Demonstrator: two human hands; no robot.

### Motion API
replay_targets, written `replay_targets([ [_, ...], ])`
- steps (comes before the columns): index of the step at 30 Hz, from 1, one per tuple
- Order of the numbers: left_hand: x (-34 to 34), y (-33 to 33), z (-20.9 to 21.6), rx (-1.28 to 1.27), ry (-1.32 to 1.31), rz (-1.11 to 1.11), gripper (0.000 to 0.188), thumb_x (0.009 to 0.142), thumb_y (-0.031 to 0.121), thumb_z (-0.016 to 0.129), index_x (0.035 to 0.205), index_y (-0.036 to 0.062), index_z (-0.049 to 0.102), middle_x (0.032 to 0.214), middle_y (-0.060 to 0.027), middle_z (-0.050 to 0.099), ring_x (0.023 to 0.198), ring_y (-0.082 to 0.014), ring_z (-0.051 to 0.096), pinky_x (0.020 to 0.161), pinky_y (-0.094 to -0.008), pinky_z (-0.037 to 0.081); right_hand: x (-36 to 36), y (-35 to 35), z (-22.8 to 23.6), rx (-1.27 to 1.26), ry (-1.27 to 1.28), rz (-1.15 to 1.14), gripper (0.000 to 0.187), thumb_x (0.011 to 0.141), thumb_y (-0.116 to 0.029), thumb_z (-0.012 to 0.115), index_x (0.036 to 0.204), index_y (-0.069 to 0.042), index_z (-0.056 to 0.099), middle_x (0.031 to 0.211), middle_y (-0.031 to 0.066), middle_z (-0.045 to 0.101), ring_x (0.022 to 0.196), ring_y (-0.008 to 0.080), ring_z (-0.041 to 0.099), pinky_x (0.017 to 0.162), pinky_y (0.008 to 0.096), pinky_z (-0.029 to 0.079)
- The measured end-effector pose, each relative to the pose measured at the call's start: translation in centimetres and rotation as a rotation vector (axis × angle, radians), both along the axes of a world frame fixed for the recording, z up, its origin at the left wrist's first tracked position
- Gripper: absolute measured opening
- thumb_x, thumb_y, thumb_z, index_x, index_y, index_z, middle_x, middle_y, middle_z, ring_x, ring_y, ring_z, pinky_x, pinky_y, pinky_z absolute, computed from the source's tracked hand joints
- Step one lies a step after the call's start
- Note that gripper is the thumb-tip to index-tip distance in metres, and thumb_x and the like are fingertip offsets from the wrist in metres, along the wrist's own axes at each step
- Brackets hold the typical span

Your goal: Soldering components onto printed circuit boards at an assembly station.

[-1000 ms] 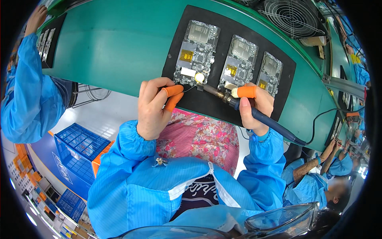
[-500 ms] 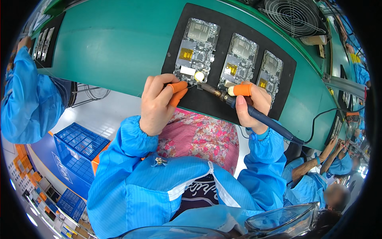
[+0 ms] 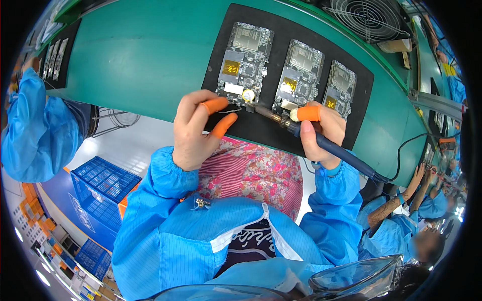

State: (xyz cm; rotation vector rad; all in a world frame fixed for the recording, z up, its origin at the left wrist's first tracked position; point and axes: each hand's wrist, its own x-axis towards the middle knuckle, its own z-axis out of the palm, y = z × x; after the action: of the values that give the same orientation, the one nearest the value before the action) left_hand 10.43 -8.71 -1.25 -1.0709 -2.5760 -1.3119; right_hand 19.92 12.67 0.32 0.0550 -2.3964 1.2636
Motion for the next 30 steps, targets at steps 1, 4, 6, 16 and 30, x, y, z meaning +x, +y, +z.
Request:
replay_targets([
  [1,0.1,0.0,0.4,0.059,-0.090,0.045,0.029,0.065,-0.007,0.067,0.092,0.0002,0.059,0.102,-0.0102,0.050,0.090,-0.0214,0.052,0.072,-0.0276,0.044,0.4,0.4,0.0,-0.003,-0.035,-0.002,0.015,0.070,-0.010,0.054,0.076,0.003,0.056,0.062,0.0114,0.052,0.049,0.0202,0.050,0.046,0.0272,0.039],
  [4,0.2,-0.8,-0.2,-0.003,-0.014,0.089,0.034,0.067,-0.008,0.064,0.099,0.0007,0.056,0.109,-0.0111,0.046,0.096,-0.0220,0.050,0.076,-0.0282,0.045,1.4,1.0,0.4,-0.052,-0.014,-0.063,0.011,0.070,-0.007,0.055,0.077,0.001,0.058,0.062,0.0097,0.053,0.046,0.0161,0.050,0.043,0.0261,0.037],
  [6,0.0,-1.1,-0.1,0.023,0.001,0.083,0.029,0.065,-0.006,0.068,0.091,-0.0023,0.056,0.104,-0.0129,0.049,0.093,-0.0253,0.050,0.077,-0.0332,0.043,2.7,1.1,1.1,-0.141,-0.087,-0.176,0.014,0.076,-0.010,0.054,0.083,0.002,0.058,0.067,0.0085,0.056,0.053,0.0130,0.052,0.048,0.0241,0.040],
  [16,1.4,0.2,0.8,0.368,-0.286,0.301,0.022,0.059,-0.003,0.072,0.078,0.0028,0.063,0.088,-0.0050,0.058,0.075,-0.0209,0.052,0.060,-0.0283,0.042,8.2,6.8,-2.3,-0.586,0.252,-0.792,0.034,0.093,-0.029,0.037,0.095,0.002,0.051,0.089,0.0089,0.054,0.078,0.0159,0.054,0.083,0.0388,0.044],
  [30,1.6,-0.2,-0.3,0.116,0.081,0.027,0.029,0.060,-0.004,0.073,0.086,-0.0032,0.058,0.097,-0.0108,0.051,0.084,-0.0223,0.055,0.068,-0.0278,0.048,7.1,3.0,-3.2,-1.087,0.365,-0.629,0.031,0.093,-0.030,0.034,0.093,-0.004,0.051,0.094,0.0061,0.054,0.091,0.0188,0.054,0.098,0.0490,0.034],
])
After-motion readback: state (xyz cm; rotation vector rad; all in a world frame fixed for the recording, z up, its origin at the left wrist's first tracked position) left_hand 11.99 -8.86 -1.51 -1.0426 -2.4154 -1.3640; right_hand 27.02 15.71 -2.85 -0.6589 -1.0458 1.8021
